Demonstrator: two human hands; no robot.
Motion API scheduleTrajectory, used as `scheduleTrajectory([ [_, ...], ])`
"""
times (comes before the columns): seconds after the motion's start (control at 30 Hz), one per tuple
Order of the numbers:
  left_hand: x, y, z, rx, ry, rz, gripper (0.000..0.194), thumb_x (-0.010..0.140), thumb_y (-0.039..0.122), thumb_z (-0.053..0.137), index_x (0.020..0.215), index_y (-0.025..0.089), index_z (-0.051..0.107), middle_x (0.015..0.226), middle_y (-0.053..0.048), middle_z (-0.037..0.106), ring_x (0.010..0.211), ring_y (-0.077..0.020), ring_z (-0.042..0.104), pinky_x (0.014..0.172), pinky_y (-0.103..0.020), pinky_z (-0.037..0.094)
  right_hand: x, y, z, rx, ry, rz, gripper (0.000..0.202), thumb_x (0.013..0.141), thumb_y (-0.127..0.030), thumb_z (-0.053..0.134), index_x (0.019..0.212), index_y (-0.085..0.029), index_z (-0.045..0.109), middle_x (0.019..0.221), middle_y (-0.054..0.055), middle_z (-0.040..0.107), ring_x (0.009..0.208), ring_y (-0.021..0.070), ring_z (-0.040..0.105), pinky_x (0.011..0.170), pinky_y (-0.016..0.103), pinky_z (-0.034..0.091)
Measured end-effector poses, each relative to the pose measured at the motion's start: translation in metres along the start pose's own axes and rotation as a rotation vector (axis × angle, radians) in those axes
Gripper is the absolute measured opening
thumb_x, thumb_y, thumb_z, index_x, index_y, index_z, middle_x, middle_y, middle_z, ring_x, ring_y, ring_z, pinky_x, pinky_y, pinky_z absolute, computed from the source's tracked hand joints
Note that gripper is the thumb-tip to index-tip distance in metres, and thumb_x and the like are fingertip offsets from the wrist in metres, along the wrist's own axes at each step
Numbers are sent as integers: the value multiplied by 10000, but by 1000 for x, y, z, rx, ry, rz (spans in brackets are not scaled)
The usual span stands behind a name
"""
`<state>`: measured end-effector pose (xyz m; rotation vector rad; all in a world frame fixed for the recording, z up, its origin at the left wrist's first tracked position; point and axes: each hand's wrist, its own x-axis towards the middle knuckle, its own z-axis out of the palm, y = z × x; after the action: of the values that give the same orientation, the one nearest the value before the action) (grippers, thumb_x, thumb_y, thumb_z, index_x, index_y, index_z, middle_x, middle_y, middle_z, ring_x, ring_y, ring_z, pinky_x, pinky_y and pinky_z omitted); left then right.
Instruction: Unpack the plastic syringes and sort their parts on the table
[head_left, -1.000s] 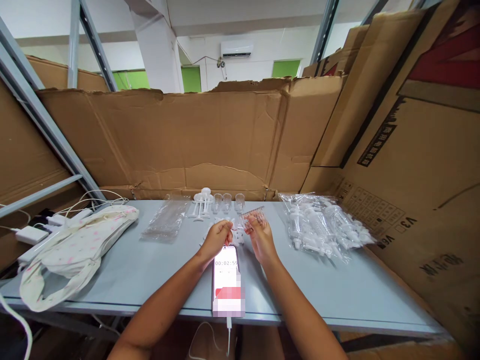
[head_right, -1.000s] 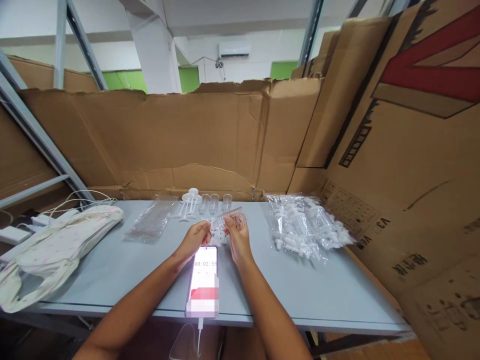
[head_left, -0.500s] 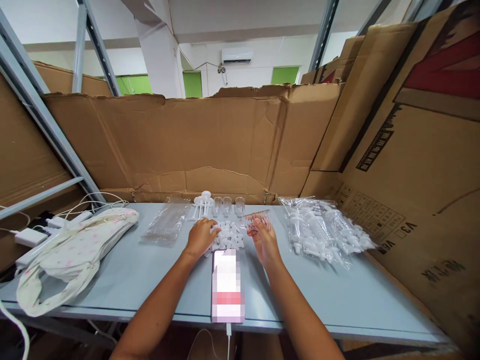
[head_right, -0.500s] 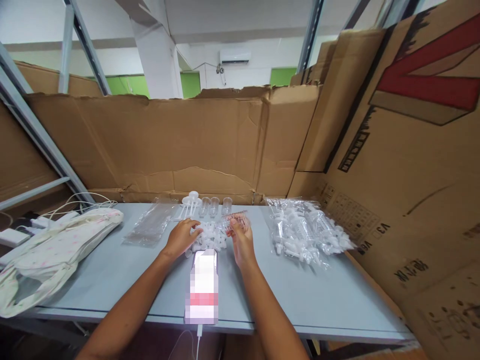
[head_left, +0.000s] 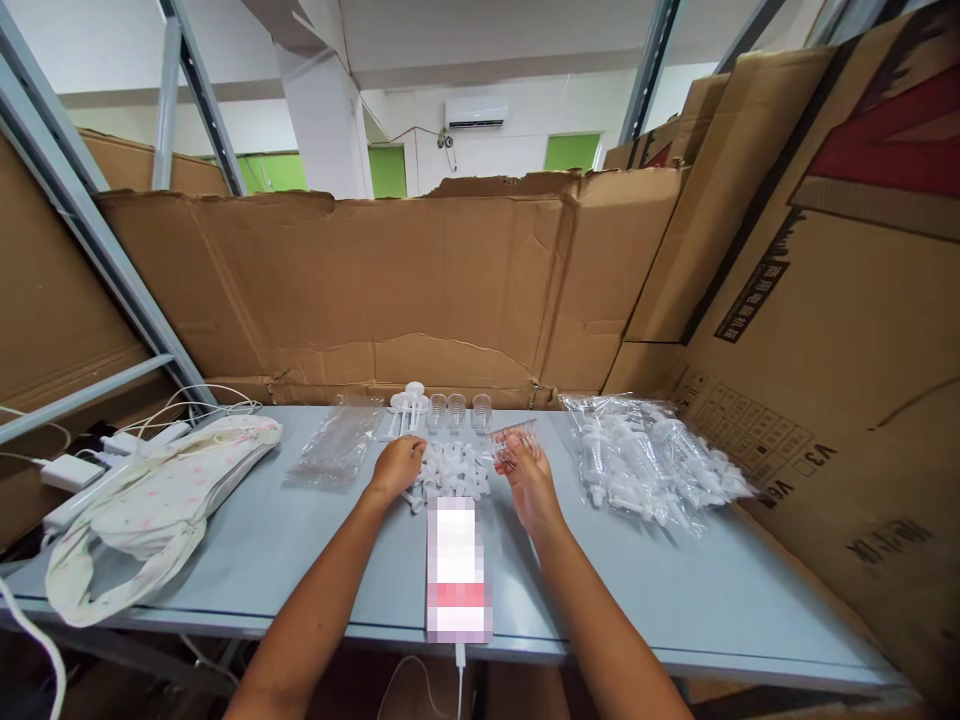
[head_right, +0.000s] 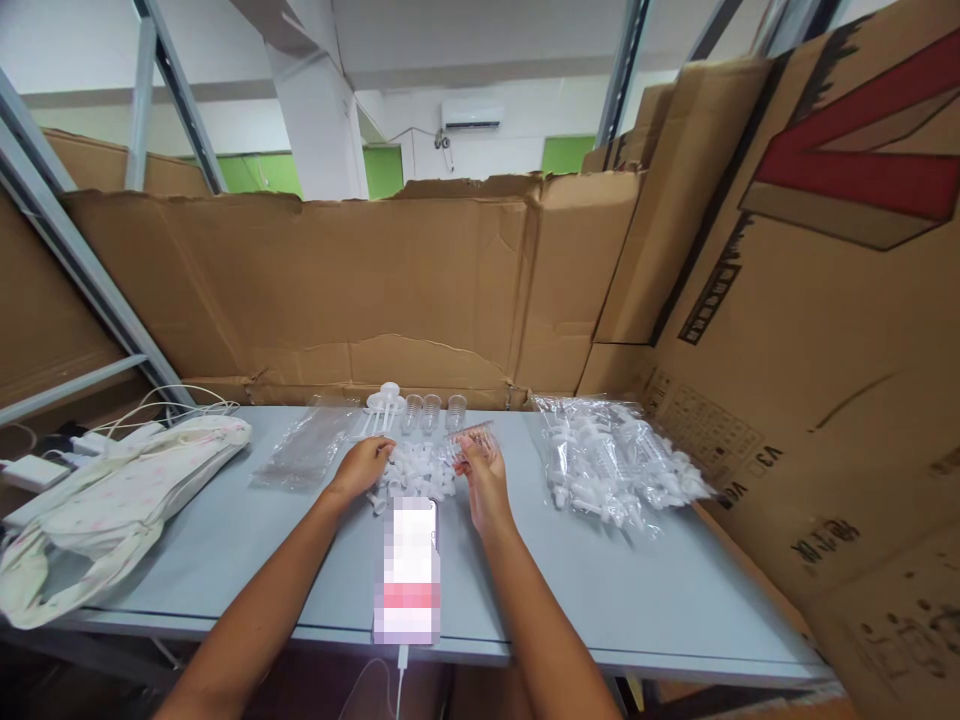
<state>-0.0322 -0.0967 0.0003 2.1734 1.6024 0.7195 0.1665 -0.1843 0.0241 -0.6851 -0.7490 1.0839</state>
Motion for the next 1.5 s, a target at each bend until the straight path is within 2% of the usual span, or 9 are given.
scheduleTrajectory([
  [0.23, 1, 7, -3, -107, 85, 20, 260, 837, 275, 441, 1004, 196, 624, 1043, -52, 652, 917, -173, 599, 813, -279, 450, 3, 2, -3, -80, 62, 2, 259, 669, -394, 714, 819, -228, 584, 804, -16, 579, 692, 115, 527, 555, 217, 418],
  [0.33, -13, 30, -8, -231, 88, 205, 326, 821, 322, 506, 1122, 218, 571, 1148, -51, 604, 1003, -178, 569, 893, -309, 440, 4, 2, -4, -45, 41, 73, 318, 671, -403, 713, 904, -257, 554, 916, -7, 600, 786, 139, 560, 604, 244, 471],
  [0.43, -32, 57, -10, -243, -22, 484, 549, 784, 300, 586, 1306, 281, 418, 1329, -38, 474, 1173, -185, 476, 998, -322, 383, 4, 3, -4, 14, -35, 194, 362, 648, -400, 734, 905, -250, 528, 870, -2, 627, 723, 144, 589, 543, 238, 458],
  [0.57, -46, 77, -2, -109, -34, 640, 489, 882, 302, 453, 1360, 275, 348, 1398, -46, 406, 1277, -171, 378, 1054, -327, 323, 5, 5, -2, 42, -75, 241, 351, 652, -448, 719, 865, -229, 548, 751, -11, 626, 609, 128, 576, 477, 228, 421],
  [0.7, -35, 78, 2, 20, 53, 629, 503, 898, 371, 415, 1376, 252, 319, 1380, -66, 437, 1254, -198, 414, 1011, -348, 350, 5, 4, -3, -35, -92, 221, 357, 685, -526, 653, 841, -211, 594, 737, 10, 633, 603, 134, 583, 449, 225, 399],
  [0.93, 29, 90, 5, 235, 175, 403, 566, 846, 475, 473, 1337, 210, 377, 1165, -82, 611, 1079, -222, 536, 891, -318, 373, 9, -2, -8, -234, 49, 105, 378, 697, -445, 651, 1000, -227, 585, 874, 26, 661, 664, 142, 616, 531, 248, 433],
  [1.07, 57, 111, 37, 467, 84, 446, 563, 847, 420, 495, 1341, 182, 364, 1134, -117, 613, 1059, -244, 536, 890, -344, 345, 14, -7, -14, -246, 157, -20, 326, 694, -402, 640, 959, -217, 597, 856, 23, 665, 645, 136, 609, 551, 258, 426],
  [1.23, 73, 130, 79, 568, -16, 439, 416, 888, 171, 379, 1293, 86, 423, 1037, -195, 627, 1003, -265, 566, 847, -373, 345, 19, -12, -22, -209, 236, -84, 301, 688, -402, 640, 909, -203, 598, 810, 22, 665, 620, 132, 605, 552, 260, 421],
  [1.5, 83, 124, 93, 578, -32, 377, 481, 819, 256, 546, 1228, 16, 468, 1079, -260, 576, 1053, -331, 513, 873, -410, 320, 24, -14, -29, -208, 298, -107, 261, 688, -384, 632, 884, -215, 598, 791, 5, 644, 614, 129, 593, 540, 252, 416],
])
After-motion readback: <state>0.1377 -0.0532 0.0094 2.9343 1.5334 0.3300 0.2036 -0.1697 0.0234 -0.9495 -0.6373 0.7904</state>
